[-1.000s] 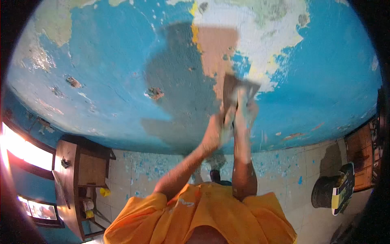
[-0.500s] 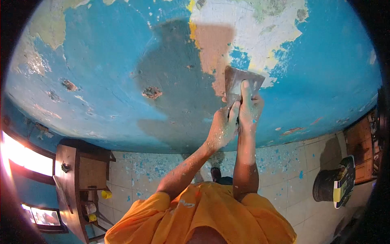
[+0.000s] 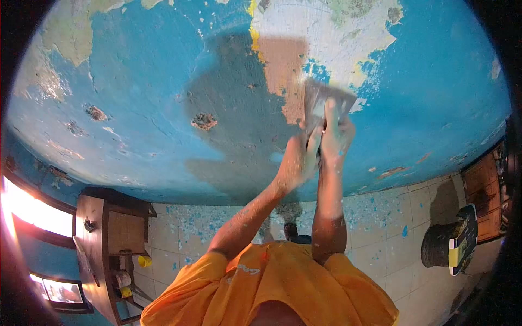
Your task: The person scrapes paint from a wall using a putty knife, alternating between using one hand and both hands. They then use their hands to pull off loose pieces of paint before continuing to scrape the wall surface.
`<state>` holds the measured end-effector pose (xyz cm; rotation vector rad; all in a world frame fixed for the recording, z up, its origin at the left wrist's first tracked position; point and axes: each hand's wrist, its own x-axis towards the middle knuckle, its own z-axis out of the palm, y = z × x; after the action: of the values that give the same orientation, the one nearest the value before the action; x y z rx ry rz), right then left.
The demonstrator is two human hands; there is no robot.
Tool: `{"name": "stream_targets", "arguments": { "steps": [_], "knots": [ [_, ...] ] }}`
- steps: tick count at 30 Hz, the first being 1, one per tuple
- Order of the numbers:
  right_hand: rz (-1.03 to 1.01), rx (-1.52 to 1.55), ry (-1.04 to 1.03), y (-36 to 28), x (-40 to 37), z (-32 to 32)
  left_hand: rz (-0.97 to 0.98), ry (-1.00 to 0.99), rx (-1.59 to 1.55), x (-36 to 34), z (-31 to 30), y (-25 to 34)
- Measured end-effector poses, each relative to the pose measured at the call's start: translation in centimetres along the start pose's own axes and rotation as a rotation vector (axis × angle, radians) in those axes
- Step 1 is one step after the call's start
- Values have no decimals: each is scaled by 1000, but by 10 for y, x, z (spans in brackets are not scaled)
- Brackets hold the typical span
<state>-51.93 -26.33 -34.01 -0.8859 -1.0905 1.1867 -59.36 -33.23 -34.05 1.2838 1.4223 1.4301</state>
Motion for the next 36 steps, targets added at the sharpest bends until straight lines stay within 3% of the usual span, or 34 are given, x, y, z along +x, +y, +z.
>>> {"name": "stream_targets", "arguments": {
  "steps": [2, 4, 7, 8, 11, 13, 15, 17, 18, 19, 20, 23, 24, 25, 27, 28, 29, 31, 32, 33, 35, 36],
  "knots": [
    [-84, -56, 8, -2, -7, -2, -30, -44, -84, 3, 3, 10],
    [-209, -99, 11, -12, -4, -2, -24, -57, -95, -8, 12, -16],
    [31, 83, 28, -12, -25, -9, -97, -68, -83, -22, 19, -15],
    [48, 141, -90, -12, -18, -18, -114, -62, -155, -23, 27, -9],
    [46, 48, -131, -15, -12, -28, -168, -22, -217, -18, 40, -19],
    [54, 144, -72, -3, -15, -23, -33, 2, -102, -15, 34, -31],
    [-54, 147, -14, 34, -9, -23, -102, -20, -53, -17, 30, -30],
    [-16, 181, -18, -9, -2, -8, -69, 64, -87, -10, 30, -8],
    [-120, 54, -47, -26, 7, -6, -84, 76, -89, -6, 26, -6],
    [-226, -69, -73, -33, 10, -5, 40, 51, 14, 3, 17, -2],
    [-229, -64, -41, -31, 8, -1, 183, 23, 119, 12, 11, 2],
    [-83, -297, -42, 19, -8, -17, 172, 185, 141, -6, 21, -35],
    [-348, -53, 94, 24, -2, 0, 257, 247, 210, -3, 24, -40],
    [-334, -56, 89, 4, 3, 6, 243, 251, 212, -5, 19, -22],
    [-424, -137, -111, -48, 16, 17, -150, -6, -99, 4, -4, 49],
    [-430, 17, -161, -53, 18, 27, -222, -84, -21, 5, -16, 69],
    [-446, 22, -156, -45, 16, 22, -206, -88, -17, 7, -9, 51],
    [-265, -206, -25, 4, 2, 7, 420, 305, 105, 7, 13, -28],
    [-230, 38, -24, 12, -1, 14, 839, 444, 418, 8, 15, -29],
    [-232, 36, -38, 11, 7, 11, 838, 459, 418, 9, 11, -29],
    [-249, -201, -229, -47, 10, 10, -160, -12, -106, -5, -6, 43],
    [-223, 15, -232, -63, 8, 23, -230, -20, -161, -2, -7, 59]
  ]
}}
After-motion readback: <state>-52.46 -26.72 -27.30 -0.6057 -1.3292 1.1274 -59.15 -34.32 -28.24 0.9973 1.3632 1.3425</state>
